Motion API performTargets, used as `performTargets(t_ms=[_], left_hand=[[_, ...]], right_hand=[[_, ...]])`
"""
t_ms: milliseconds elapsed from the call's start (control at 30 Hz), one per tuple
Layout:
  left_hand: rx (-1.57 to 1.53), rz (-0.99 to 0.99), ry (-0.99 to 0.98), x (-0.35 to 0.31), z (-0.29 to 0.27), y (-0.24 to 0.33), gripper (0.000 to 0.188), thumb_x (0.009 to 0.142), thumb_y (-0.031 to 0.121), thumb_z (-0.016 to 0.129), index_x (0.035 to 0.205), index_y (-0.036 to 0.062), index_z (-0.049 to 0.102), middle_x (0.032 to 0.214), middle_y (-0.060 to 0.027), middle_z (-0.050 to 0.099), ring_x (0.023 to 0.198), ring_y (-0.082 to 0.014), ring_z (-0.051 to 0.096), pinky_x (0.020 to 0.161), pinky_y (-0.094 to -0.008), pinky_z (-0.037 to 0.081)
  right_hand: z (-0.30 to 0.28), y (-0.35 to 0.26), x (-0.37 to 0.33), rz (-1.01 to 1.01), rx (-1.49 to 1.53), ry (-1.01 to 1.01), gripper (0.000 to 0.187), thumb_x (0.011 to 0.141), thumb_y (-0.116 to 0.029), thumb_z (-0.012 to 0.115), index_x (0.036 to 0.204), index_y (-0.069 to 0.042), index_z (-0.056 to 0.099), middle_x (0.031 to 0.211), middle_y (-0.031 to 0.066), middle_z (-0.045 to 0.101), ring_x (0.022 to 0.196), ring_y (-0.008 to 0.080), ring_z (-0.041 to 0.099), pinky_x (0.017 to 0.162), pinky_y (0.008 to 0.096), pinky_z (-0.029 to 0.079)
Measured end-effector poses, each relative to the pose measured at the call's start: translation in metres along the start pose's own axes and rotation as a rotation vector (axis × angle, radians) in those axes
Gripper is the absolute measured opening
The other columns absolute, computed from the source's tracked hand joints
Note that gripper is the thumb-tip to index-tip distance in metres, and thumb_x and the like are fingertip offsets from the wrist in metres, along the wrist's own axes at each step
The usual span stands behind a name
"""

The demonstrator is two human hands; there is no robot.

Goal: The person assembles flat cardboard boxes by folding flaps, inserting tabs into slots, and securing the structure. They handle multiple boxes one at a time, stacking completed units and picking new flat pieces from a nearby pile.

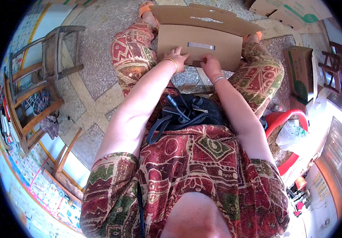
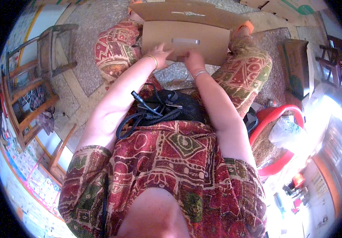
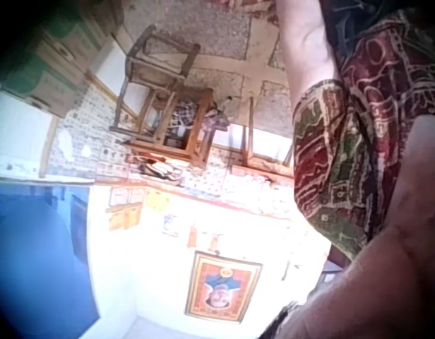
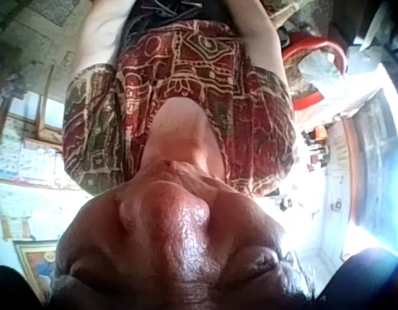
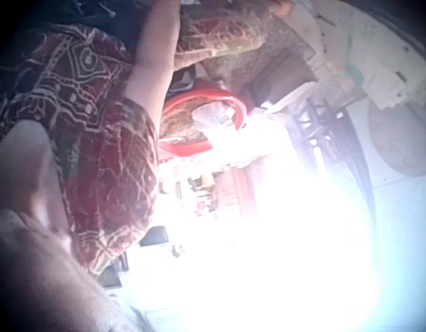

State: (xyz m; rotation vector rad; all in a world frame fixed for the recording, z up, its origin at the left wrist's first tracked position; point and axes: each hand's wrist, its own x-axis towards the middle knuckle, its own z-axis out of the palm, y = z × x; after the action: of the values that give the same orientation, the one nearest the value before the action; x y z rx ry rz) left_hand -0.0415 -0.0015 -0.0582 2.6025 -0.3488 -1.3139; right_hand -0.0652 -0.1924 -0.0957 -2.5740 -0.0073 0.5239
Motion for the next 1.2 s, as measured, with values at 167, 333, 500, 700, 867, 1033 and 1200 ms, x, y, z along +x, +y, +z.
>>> performTargets(t_ms=[167, 333, 500, 700, 867, 1033, 1200], left_hand=[[0.134, -0.036, 0.066, -0.011, -0.017, 0.001, 0.089, 0.074, 0.029, 0.073, 0.147, 0.0357, 0.022, 0.157, -0.0090, -0.001, 0.141, -0.0359, 0.014, 0.109, -0.0564, 0.023], [0.206, -0.102, 0.072, -0.006, -0.029, 0.001, 0.097, 0.072, 0.027, 0.077, 0.146, 0.0430, 0.017, 0.157, -0.0067, -0.006, 0.143, -0.0358, 0.004, 0.108, -0.0605, 0.021], [0.184, -0.104, 0.211, 0.010, -0.031, -0.005, 0.095, 0.073, 0.029, 0.076, 0.145, 0.0448, 0.016, 0.157, -0.0079, 0.000, 0.143, -0.0369, 0.008, 0.108, -0.0612, 0.022], [0.244, -0.048, 0.206, 0.020, -0.067, -0.014, 0.096, 0.071, 0.036, 0.077, 0.144, 0.0472, 0.016, 0.157, -0.0089, 0.006, 0.141, -0.0387, 0.012, 0.105, -0.0630, 0.026], [0.203, -0.063, 0.170, 0.028, -0.085, -0.018, 0.097, 0.068, 0.034, 0.078, 0.144, 0.0480, 0.018, 0.157, -0.0080, 0.007, 0.141, -0.0380, 0.012, 0.103, -0.0671, 0.025], [0.159, -0.057, 0.163, 0.027, -0.091, -0.017, 0.095, 0.069, 0.033, 0.078, 0.144, 0.0476, 0.020, 0.157, -0.0055, 0.007, 0.142, -0.0354, 0.010, 0.103, -0.0689, 0.023], [0.151, -0.062, 0.166, 0.026, -0.093, -0.018, 0.096, 0.069, 0.032, 0.078, 0.143, 0.0479, 0.020, 0.157, -0.0056, 0.006, 0.142, -0.0362, 0.009, 0.103, -0.0694, 0.023]], right_hand=[[-0.006, 0.033, -0.017, 0.249, 0.090, 0.013, 0.022, 0.074, -0.026, 0.066, 0.089, -0.011, 0.072, 0.088, 0.0169, 0.068, 0.085, 0.0341, 0.066, 0.078, 0.0406, 0.052], [0.009, 0.040, -0.018, 0.277, 0.183, 0.092, 0.021, 0.078, -0.026, 0.065, 0.091, -0.011, 0.072, 0.090, 0.0162, 0.068, 0.088, 0.0331, 0.065, 0.079, 0.0399, 0.051], [-0.004, 0.011, -0.025, 0.250, 0.334, 0.270, 0.020, 0.082, -0.023, 0.063, 0.096, -0.010, 0.070, 0.094, 0.0180, 0.067, 0.091, 0.0335, 0.064, 0.081, 0.0381, 0.050], [-0.030, -0.018, -0.022, 0.115, 0.198, 0.330, 0.024, 0.086, -0.021, 0.056, 0.107, -0.011, 0.063, 0.093, 0.0183, 0.066, 0.087, 0.0379, 0.063, 0.077, 0.0422, 0.051], [-0.064, -0.056, -0.017, 0.222, -0.046, 0.015, 0.038, 0.086, -0.017, 0.053, 0.124, -0.013, 0.051, 0.089, 0.0153, 0.067, 0.082, 0.0377, 0.064, 0.076, 0.0449, 0.050], [-0.052, -0.035, -0.008, 0.182, 0.242, 0.080, 0.041, 0.084, -0.018, 0.057, 0.123, -0.011, 0.049, 0.102, 0.0218, 0.063, 0.095, 0.0349, 0.062, 0.079, 0.0463, 0.049], [-0.057, -0.054, -0.015, -0.102, -0.121, 0.295, 0.050, 0.073, -0.017, 0.069, 0.121, -0.018, 0.054, 0.125, 0.0116, 0.052, 0.119, 0.0320, 0.047, 0.093, 0.0476, 0.040]])
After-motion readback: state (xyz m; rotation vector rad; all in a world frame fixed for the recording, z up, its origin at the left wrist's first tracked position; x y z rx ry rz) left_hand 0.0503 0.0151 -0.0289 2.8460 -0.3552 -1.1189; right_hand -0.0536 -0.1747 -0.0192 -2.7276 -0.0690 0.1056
